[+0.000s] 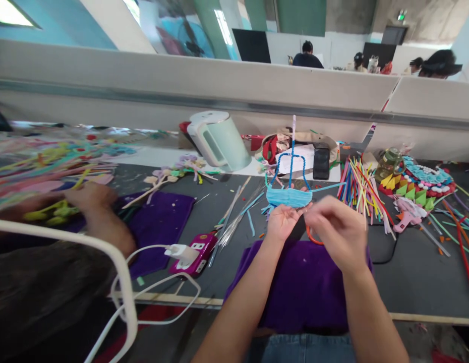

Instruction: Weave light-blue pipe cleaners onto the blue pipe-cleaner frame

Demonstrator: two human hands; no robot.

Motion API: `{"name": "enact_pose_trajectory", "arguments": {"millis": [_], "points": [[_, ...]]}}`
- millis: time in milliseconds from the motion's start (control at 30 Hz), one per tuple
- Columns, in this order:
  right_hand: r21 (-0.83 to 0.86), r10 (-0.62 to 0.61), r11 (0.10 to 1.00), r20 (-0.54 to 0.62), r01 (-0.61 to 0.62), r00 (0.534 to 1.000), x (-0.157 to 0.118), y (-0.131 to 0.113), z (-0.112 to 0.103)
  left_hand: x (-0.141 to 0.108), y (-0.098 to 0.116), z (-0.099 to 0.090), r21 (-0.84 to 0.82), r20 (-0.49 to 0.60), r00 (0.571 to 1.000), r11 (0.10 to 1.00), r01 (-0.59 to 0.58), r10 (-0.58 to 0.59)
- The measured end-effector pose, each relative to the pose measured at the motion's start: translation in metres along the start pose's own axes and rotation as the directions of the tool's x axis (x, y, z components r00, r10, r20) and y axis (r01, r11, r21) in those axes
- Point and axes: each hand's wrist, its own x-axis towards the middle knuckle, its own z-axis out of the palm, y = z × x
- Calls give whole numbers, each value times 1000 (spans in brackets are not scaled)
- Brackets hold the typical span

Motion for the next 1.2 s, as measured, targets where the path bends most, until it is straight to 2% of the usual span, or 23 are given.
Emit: {"name": "enact_pose_trajectory", "arguments": {"millis": [33, 67, 133, 167, 267, 367, 433, 533, 633, 667, 767, 833, 900, 1000, 1100, 1200], "points": [[-145, -91, 985, 21, 93, 996, 17, 8, 11, 1, -1, 0, -10, 23, 1000, 1000, 2, -2], [-316, -189, 928, 59, 198, 980, 32, 17, 19, 1, -1, -1, -17, 47, 999, 1000, 2, -1], [-611, -323, 711, 157, 349, 933, 58, 39, 28, 3, -3, -2, -18, 74, 997, 1000, -3, 4], [-699, -339, 611, 194, 373, 920, 67, 49, 30, 4, -4, -3, -12, 71, 997, 1000, -4, 5], [-823, -347, 414, 252, 389, 903, 84, 70, 31, 5, -6, -4, 10, 27, 1000, 1000, -4, 4], [-846, -352, 359, 269, 395, 897, 87, 75, 32, 5, -7, -5, 9, 7, 1000, 1000, -7, 7], [-833, -392, 400, 222, 383, 893, 83, 74, 29, 5, -7, -4, -2, 36, 999, 1000, 2, -2], [-762, -437, 553, 80, 337, 896, 69, 74, 16, 5, -5, -2, -23, 116, 993, 999, 24, -22], [-656, -331, 716, -18, 238, 944, 53, 76, -5, 5, -3, -1, -55, 144, 990, 998, 14, -6], [-660, -294, 721, -17, 210, 956, 50, 76, -11, 5, -2, -1, -68, 138, 990, 998, 4, 5], [-729, -228, 659, 40, 184, 973, 46, 74, -22, 6, 0, -3, -110, 115, 993, 994, -23, 36], [-738, -192, 659, 19, 143, 981, 51, 74, -22, 6, 2, -4, -133, 109, 993, 991, -25, 39], [-710, -103, 701, -11, 65, 995, 58, 78, -17, 6, 3, -6, -153, 106, 994, 988, -21, 38], [-636, 28, 772, 30, -2, 999, 69, 93, -7, 6, 2, -8, -146, 86, 995, 989, -31, 44], [-407, 33, 913, -4, -32, 999, 73, 112, 1, 7, -1, -10, -93, 42, 999, 996, -12, 16], [-174, 75, 981, -85, -89, 994, 71, 121, 4, 8, -4, -11, -64, 12, 1000, 998, 15, -14]]}}
